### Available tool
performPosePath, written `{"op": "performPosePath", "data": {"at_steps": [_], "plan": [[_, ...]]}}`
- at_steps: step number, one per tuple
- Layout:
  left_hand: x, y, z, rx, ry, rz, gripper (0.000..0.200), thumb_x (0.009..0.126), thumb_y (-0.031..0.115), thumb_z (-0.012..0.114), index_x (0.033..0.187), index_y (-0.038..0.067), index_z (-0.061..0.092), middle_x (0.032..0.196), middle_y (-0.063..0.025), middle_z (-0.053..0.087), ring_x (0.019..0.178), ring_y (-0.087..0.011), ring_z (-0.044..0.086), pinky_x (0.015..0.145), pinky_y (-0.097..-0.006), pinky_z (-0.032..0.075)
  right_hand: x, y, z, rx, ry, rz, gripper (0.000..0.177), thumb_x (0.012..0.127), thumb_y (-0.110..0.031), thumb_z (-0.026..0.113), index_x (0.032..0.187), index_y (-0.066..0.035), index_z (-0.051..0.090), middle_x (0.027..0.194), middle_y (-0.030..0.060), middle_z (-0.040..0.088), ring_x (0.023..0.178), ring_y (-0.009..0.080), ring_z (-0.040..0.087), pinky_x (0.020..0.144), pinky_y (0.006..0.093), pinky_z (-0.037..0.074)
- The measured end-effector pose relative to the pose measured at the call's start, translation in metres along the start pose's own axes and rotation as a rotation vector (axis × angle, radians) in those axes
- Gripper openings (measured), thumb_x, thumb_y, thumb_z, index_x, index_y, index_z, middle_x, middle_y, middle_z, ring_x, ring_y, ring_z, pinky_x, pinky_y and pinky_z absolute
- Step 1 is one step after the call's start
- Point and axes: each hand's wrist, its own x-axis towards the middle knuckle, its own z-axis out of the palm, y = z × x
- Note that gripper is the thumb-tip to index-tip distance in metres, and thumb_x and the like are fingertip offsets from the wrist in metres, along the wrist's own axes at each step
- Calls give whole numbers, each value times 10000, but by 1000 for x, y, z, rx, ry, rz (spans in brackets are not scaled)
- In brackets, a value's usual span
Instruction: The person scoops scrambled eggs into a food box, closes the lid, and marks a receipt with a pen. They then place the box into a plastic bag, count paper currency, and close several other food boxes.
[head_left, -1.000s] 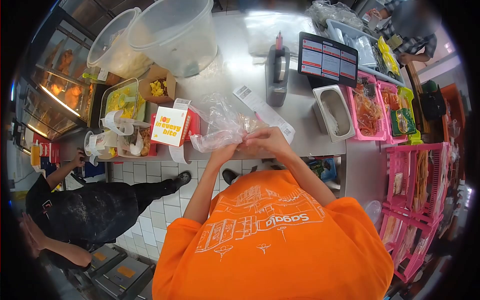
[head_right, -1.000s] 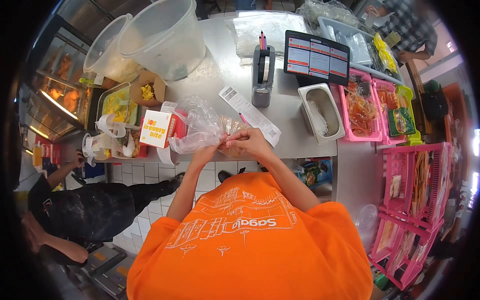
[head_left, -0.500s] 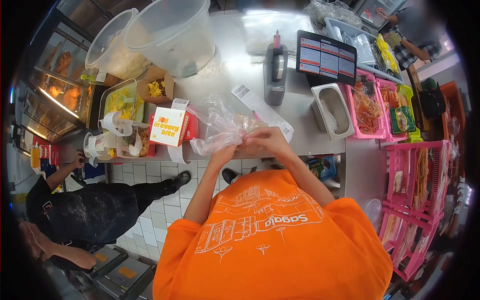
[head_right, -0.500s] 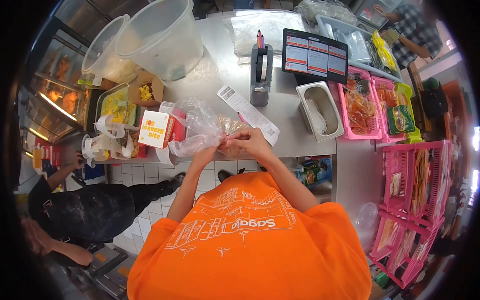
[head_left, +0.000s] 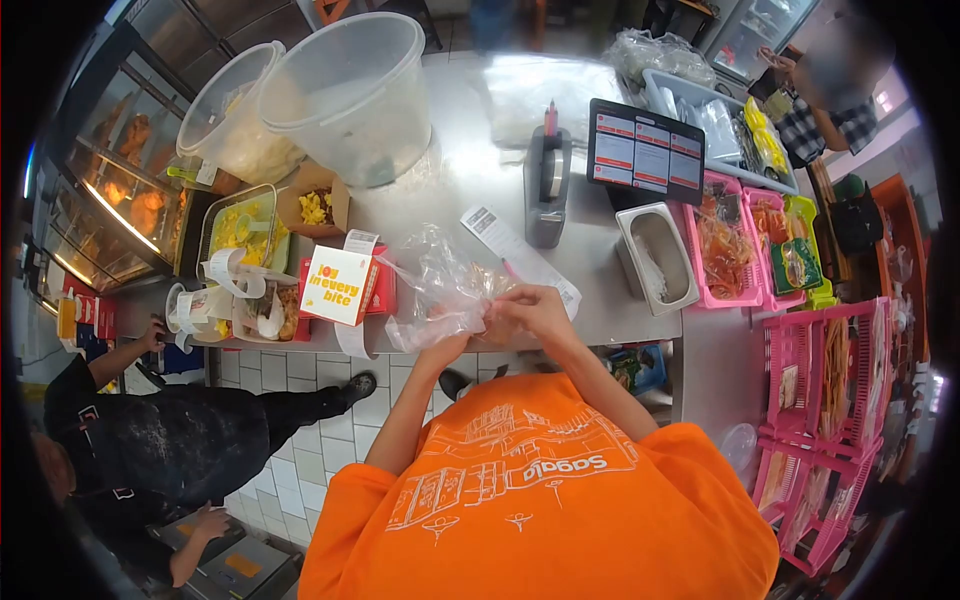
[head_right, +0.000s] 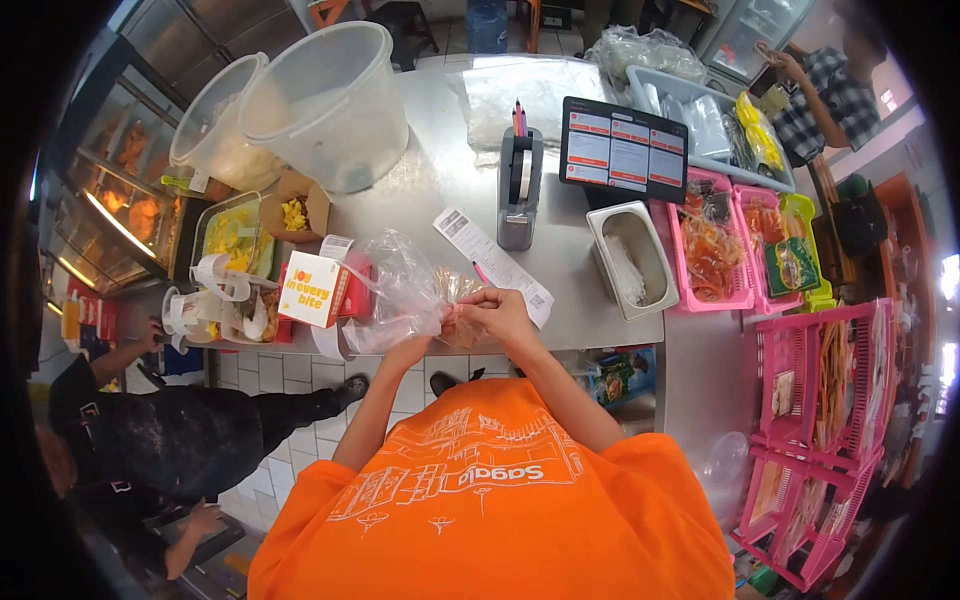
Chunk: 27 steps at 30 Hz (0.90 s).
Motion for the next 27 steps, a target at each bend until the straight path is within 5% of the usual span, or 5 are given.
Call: {"op": "performPosePath", "data": {"at_steps": [11, 14, 17, 23, 27], "plan": [[6, -44, 4, 264, 55, 110, 251, 889, 250, 569, 1080, 94, 618, 1015, -101, 621, 959, -226, 594, 822, -359, 476, 5, 9, -9, -99, -78, -243, 106, 796, -55, 688, 885, -4, 661, 807, 28, 687, 749, 57, 619, 655, 200, 480], [-17, -1, 24, 1164, 117, 416, 298, 873, 203, 617, 1114, 45, 544, 948, -66, 596, 868, -176, 591, 760, -357, 495, 0, 13, -2, -333, 73, -342, 118, 770, -57, 701, 868, -15, 650, 730, 21, 647, 683, 55, 595, 611, 214, 465], [-19, 3, 24, 337, 111, 218, 376, 833, 215, 650, 1145, 49, 521, 980, -87, 599, 912, -224, 596, 798, -364, 495, -4, 13, -4, -472, 100, -491, 139, 743, -53, 706, 865, -36, 642, 741, 39, 597, 625, 97, 572, 575, 246, 450], [-10, 16, 7, 789, 16, 345, 419, 792, 215, 685, 1166, 58, 583, 1118, -132, 605, 991, -261, 600, 821, -351, 501, -3, 11, -16, -654, 20, -729, 109, 753, -69, 683, 846, -58, 627, 867, 72, 568, 661, 244, 591, 596, 317, 476], [-3, -1, 6, 590, 72, 217, 408, 739, 224, 679, 1105, 50, 629, 1048, -128, 640, 850, -304, 640, 740, -370, 508, -7, 10, -16, -705, 29, -739, 79, 766, -64, 661, 830, -51, 617, 854, 84, 557, 670, 267, 593, 602, 339, 478]]}}
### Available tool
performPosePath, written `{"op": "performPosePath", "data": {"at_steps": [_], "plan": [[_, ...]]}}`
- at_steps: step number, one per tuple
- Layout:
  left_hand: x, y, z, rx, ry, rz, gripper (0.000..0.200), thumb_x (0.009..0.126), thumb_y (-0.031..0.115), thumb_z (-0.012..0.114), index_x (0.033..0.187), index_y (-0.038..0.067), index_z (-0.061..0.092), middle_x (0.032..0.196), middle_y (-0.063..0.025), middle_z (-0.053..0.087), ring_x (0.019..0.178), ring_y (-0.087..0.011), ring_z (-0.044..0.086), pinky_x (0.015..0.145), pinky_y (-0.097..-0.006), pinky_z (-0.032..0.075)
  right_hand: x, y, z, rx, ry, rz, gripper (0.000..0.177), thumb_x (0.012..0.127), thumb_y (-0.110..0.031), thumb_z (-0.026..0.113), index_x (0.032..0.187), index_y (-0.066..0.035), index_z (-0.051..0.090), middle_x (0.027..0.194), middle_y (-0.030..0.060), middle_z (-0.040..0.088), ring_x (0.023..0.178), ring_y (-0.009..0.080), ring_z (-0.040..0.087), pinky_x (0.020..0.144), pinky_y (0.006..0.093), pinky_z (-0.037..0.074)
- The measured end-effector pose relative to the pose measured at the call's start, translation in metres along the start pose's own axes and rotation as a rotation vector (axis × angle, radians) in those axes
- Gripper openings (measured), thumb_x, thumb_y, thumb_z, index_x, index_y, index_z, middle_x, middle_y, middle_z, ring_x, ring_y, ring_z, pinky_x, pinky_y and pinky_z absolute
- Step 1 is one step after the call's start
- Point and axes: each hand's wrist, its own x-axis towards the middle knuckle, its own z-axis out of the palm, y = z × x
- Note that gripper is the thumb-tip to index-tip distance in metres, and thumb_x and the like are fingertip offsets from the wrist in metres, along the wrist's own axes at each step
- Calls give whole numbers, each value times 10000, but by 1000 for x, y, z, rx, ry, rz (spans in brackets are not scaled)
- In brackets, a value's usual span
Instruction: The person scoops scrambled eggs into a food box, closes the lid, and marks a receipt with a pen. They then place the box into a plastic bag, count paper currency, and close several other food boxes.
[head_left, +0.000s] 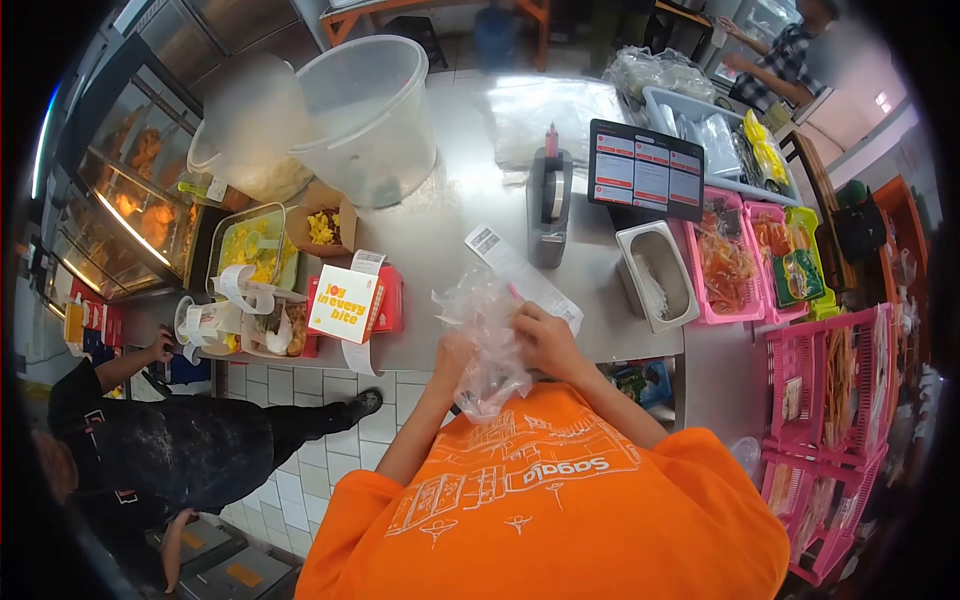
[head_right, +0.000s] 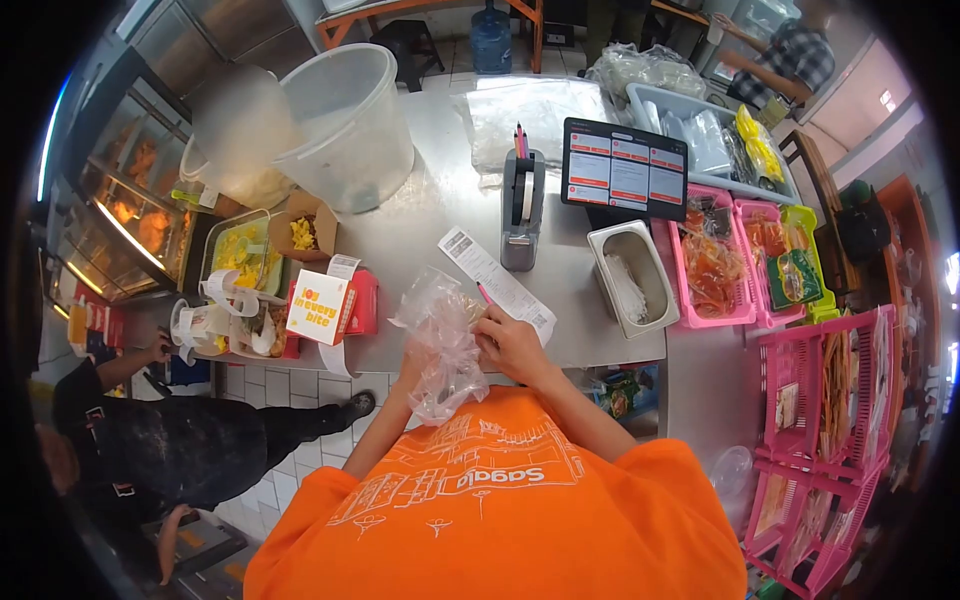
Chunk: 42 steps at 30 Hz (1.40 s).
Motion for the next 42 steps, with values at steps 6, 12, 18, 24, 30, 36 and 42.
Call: {"op": "performPosePath", "data": {"at_steps": [6, 12, 18, 24, 30, 36, 42], "plan": [[11, 47, -28, 324, 309, 440, 342, 739, 191, 664, 1054, 60, 643, 1106, -129, 606, 962, -310, 581, 795, -411, 459, -8, 9, -11, 49, 60, 119, 88, 769, -26, 634, 846, -29, 590, 826, 96, 540, 641, 259, 581, 576, 339, 455], [-8, 18, -18, 276, 127, 309, 308, 720, 136, 641, 1017, 55, 648, 1129, -119, 579, 1096, -283, 493, 847, -412, 411, 0, -8, -8, 82, 92, 192, 70, 770, -24, 629, 810, -20, 572, 795, 99, 532, 627, 267, 571, 571, 333, 448], [-10, 2, -4, 175, -101, 304, 322, 708, 133, 640, 1019, 47, 644, 1132, -117, 574, 1120, -275, 474, 863, -411, 397, -5, 9, -8, -34, 95, 212, 92, 775, -95, 661, 804, -40, 593, 792, 110, 543, 648, 295, 567, 584, 363, 452], [-48, -6, 38, 403, 255, 72, 337, 696, 130, 638, 1020, 39, 640, 1135, -115, 568, 1143, -266, 456, 878, -410, 383, -20, 52, -10, -560, 340, -7, 146, 739, -40, 648, 867, 11, 602, 887, 151, 586, 894, 324, 548, 771, 406, 454], [-18, -12, 25, 409, 534, 18, 330, 673, 136, 629, 981, 18, 620, 1182, -103, 538, 1170, -246, 436, 917, -424, 352, -18, 146, -20, -498, 82, 102, 491, 744, -306, 698, 1058, 57, 591, 1015, 255, 597, 930, 403, 573, 846, 459, 459], [0, -10, 20, 381, 705, 233, 160, 754, 145, 616, 896, 74, 595, 1232, -82, 502, 1270, -211, 394, 1039, -474, 297, 8, 68, -24, -581, -48, 247, 515, 780, -331, 702, 1081, 71, 585, 1045, 297, 601, 966, 462, 570, 855, 476, 458], [6, -38, 32, 261, 617, 321, 135, 816, 131, 590, 948, 106, 573, 1228, -91, 499, 1286, -233, 391, 1139, -518, 152, 33, -63, -11, -210, 219, 392, 545, 859, -320, 639, 1230, 38, 464, 1165, 284, 549, 1024, 417, 562, 889, 452, 454]]}}
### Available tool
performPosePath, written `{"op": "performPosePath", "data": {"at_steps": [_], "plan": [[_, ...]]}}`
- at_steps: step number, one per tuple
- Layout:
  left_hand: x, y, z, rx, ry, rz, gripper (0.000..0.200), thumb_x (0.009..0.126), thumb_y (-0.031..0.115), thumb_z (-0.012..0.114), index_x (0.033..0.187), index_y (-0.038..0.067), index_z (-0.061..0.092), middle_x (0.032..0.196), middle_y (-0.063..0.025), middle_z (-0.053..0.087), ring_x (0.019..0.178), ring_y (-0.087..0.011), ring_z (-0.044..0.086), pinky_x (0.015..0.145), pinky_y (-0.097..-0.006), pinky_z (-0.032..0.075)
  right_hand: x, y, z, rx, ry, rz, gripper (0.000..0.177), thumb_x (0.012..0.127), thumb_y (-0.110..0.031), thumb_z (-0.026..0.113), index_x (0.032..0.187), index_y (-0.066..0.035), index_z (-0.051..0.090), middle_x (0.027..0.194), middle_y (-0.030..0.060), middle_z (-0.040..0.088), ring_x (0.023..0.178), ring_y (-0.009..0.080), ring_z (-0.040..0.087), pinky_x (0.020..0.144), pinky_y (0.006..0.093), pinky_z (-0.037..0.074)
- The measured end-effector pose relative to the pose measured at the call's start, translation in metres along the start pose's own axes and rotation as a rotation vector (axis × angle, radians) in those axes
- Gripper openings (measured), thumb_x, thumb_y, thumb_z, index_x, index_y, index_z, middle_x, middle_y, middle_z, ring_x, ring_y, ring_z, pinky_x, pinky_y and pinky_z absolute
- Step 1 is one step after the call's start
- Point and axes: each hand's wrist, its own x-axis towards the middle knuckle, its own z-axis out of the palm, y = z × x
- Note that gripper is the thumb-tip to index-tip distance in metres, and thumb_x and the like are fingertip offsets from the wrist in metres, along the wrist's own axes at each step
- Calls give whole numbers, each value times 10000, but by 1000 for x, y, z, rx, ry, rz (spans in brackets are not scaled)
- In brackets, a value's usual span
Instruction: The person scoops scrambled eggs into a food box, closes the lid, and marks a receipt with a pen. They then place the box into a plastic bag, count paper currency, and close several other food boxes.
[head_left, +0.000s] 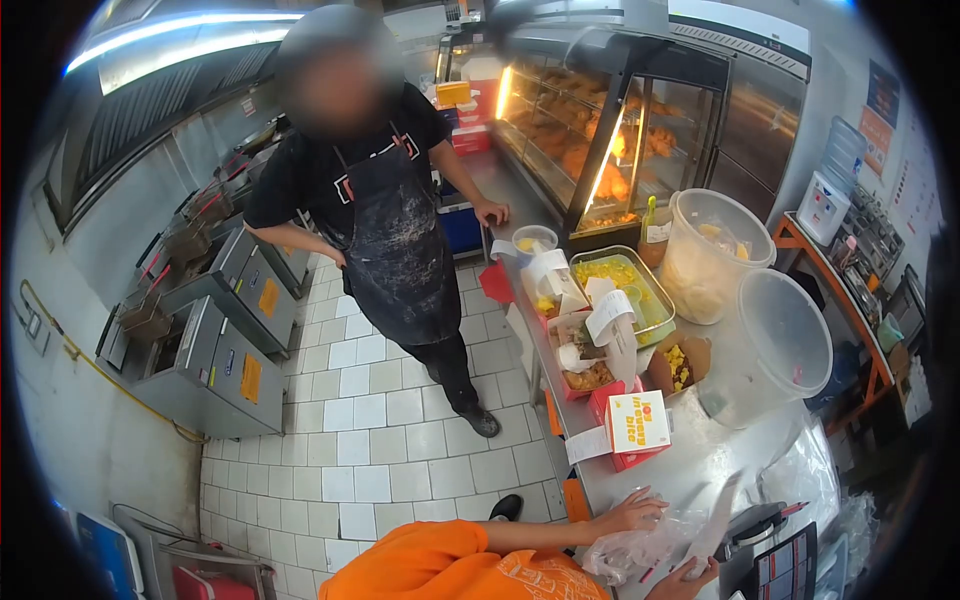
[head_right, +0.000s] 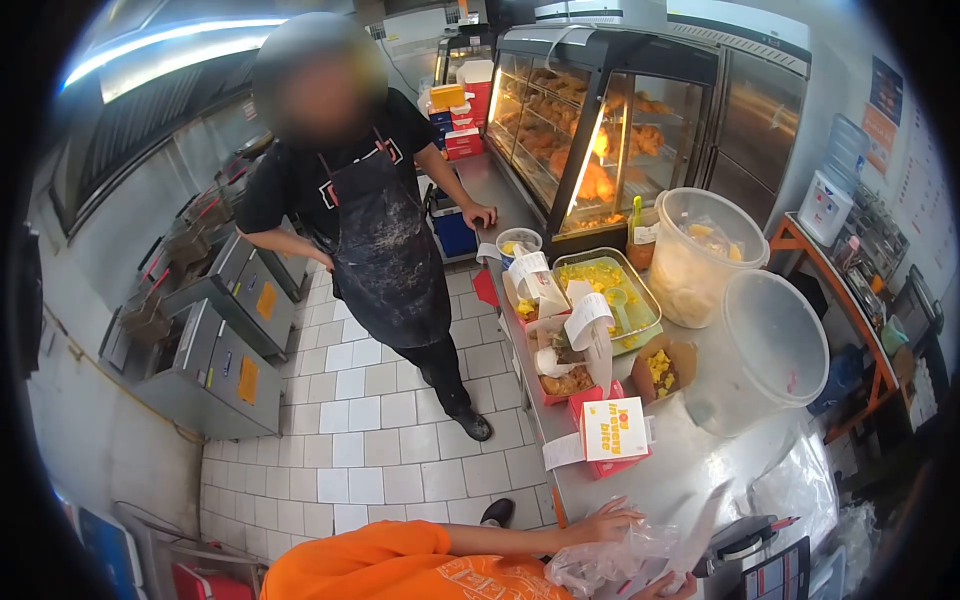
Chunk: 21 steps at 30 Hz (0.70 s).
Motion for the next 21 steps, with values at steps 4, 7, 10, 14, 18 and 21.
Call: {"op": "performPosePath", "data": {"at_steps": [4, 7, 10, 14, 18, 21], "plan": [[1, 3, -2, -127, -10, -65, 181, 833, 137, 577, 1008, 94, 566, 1233, -110, 493, 1288, -257, 389, 1143, -538, 127, 3, -19, 17, 170, 93, 44, 623, 834, -367, 685, 1253, 25, 440, 1271, 269, 492, 1104, 403, 538, 912, 484, 442], [4, 8, -12, -135, -54, 5, 206, 848, 140, 566, 1045, 82, 567, 1231, -130, 490, 1286, -280, 384, 1143, -539, 116, 24, 30, 74, 599, 107, -155, 396, 779, -31, 588, 1162, 20, 502, 1117, 173, 512, 1052, 274, 492, 925, 350, 403], [0, 1, -5, -114, -36, 42, 236, 865, 138, 547, 1089, 66, 564, 1246, -137, 480, 1291, -291, 371, 1149, -533, 102, 24, 38, 103, 692, -17, -212, 333, 765, -48, 598, 1083, 27, 534, 1052, 145, 543, 992, 220, 506, 873, 332, 423], [-4, -5, 0, -208, -75, -44, 258, 859, 141, 539, 1101, 57, 570, 1252, -139, 473, 1300, -285, 356, 1152, -525, 97, 30, 74, 120, 528, -129, -270, 436, 741, -89, 693, 1118, 25, 507, 1038, 118, 564, 928, 218, 554, 808, 327, 470], [-1, -4, -4, -143, -62, 48, 290, 831, 175, 562, 1097, 62, 581, 1241, -146, 470, 1298, -290, 349, 1155, -516, 89, 31, 80, 123, 417, -44, -456, 384, 733, -121, 713, 1059, 29, 576, 1017, 159, 607, 914, 258, 594, 795, 355, 487], [-1, -7, -5, -140, -107, 39, 337, 817, 191, 574, 1132, 70, 579, 1253, -149, 455, 1302, -296, 334, 1157, -514, 80, 33, 68, 111, 175, -1, -708, 306, 720, -149, 660, 951, 48, 618, 901, 179, 645, 817, 353, 626, 713, 418, 488]]}}
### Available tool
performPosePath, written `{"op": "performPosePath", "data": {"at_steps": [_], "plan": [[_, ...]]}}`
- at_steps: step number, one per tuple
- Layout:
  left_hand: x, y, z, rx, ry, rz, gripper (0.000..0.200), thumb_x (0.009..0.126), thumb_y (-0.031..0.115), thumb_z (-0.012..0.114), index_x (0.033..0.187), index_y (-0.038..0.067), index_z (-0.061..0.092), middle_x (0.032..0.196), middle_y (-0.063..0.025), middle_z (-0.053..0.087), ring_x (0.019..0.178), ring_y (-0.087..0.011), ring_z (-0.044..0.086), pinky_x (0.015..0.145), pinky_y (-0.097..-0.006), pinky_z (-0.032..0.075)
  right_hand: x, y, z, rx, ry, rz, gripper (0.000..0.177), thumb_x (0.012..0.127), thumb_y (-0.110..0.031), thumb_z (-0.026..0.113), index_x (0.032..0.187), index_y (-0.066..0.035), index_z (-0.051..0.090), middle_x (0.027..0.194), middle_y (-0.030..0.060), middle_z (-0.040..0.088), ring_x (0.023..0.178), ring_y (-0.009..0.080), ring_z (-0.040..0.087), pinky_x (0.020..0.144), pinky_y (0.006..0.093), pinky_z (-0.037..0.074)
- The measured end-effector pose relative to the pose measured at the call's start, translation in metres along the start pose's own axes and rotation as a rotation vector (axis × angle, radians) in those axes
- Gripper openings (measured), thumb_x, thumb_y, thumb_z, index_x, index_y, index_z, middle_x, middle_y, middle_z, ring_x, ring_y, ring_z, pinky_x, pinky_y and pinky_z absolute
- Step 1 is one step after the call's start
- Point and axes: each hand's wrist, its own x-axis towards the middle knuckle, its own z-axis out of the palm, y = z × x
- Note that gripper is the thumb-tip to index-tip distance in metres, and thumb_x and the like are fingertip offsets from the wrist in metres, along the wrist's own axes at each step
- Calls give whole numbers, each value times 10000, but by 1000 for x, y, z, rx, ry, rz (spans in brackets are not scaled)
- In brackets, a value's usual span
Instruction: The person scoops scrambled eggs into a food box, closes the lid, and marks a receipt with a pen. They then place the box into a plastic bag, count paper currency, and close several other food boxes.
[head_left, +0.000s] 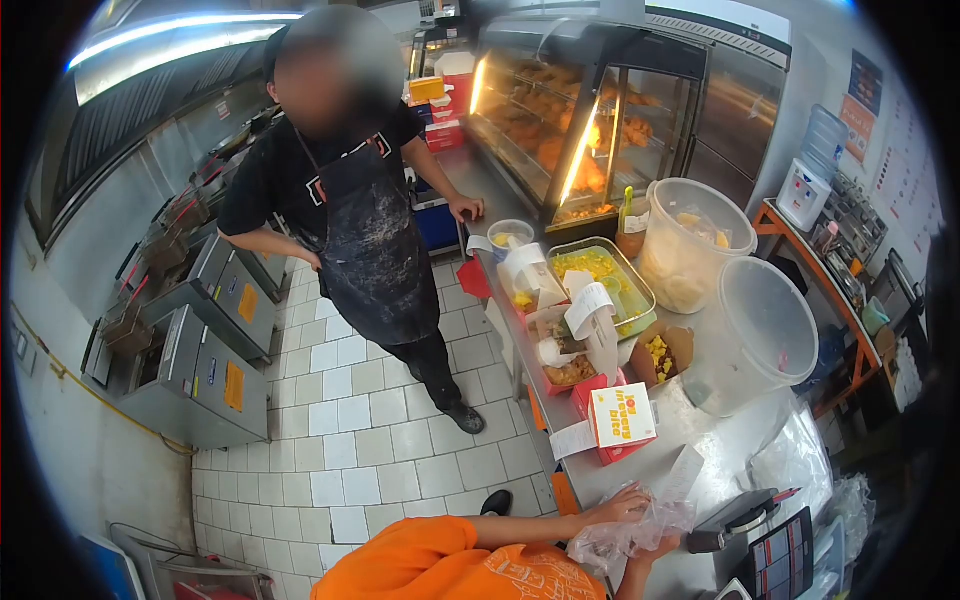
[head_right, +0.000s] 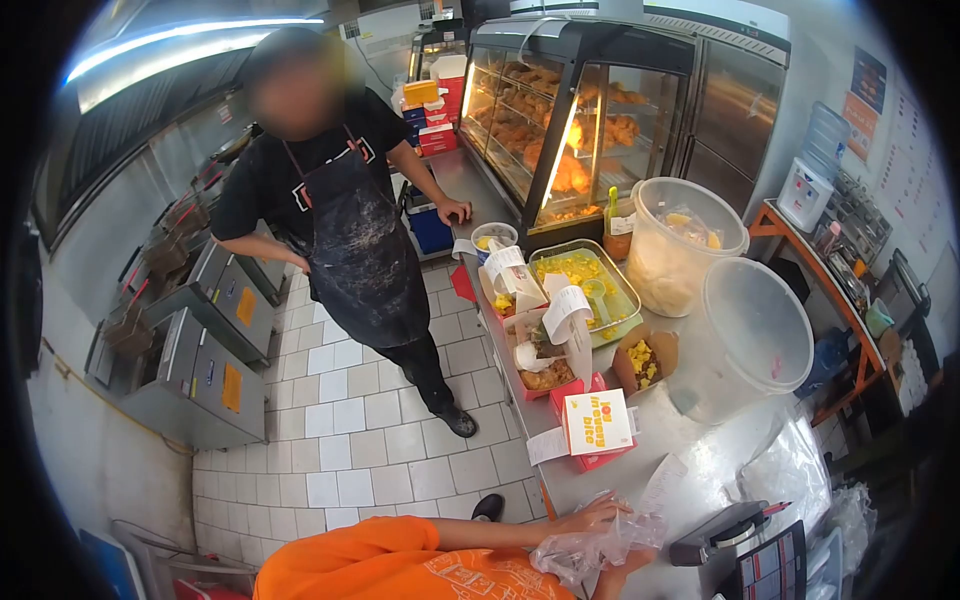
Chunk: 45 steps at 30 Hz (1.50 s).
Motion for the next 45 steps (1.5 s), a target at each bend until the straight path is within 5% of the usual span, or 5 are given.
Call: {"op": "performPosePath", "data": {"at_steps": [22, 28, 34, 38, 45], "plan": [[-1, 26, -42, -548, -154, -968, 359, 901, 292, 547, 1068, -21, 604, 997, -163, 652, 927, -239, 601, 811, -380, 460, 43, -54, -23, -74, 150, 334, 215, 862, -51, 571, 1066, 15, 560, 978, 200, 608, 934, 345, 595, 794, 393, 472], [-15, 91, -71, -861, 441, -985, 355, 907, 153, 548, 1228, 21, 476, 1152, -97, 547, 1084, -196, 498, 965, -348, 370, 37, -59, -76, 196, 411, 691, 183, 861, -16, 584, 1044, -14, 586, 937, 109, 624, 837, 137, 594, 677, 254, 474], [-5, 136, -96, -1140, -455, -1173, 282, 954, 205, 483, 1158, 11, 505, 1131, -89, 561, 1030, -196, 536, 928, -344, 408, 24, -109, -116, 478, 504, 615, 323, 849, 4, 613, 1161, -33, 535, 1048, 79, 608, 824, 53, 578, 641, 169, 466], [32, 118, -49, -1265, -400, -460, 496, 922, 425, 547, 1215, 28, 497, 1159, -168, 565, 1097, -276, 546, 892, -394, 467, -12, -130, -117, 600, 212, 579, 438, 827, -15, 648, 1237, -37, 495, 1120, 82, 609, 857, 108, 614, 663, 246, 498], [110, 136, -47, -1172, 221, -800, 328, 930, 143, 550, 1199, -28, 473, 951, -165, 654, 784, -219, 660, 710, -322, 534, -72, -83, -142, 35, -360, 654, 272, 850, -162, 649, 1105, -83, 598, 826, 76, 661, 715, 116, 620, 622, 296, 482]]}}
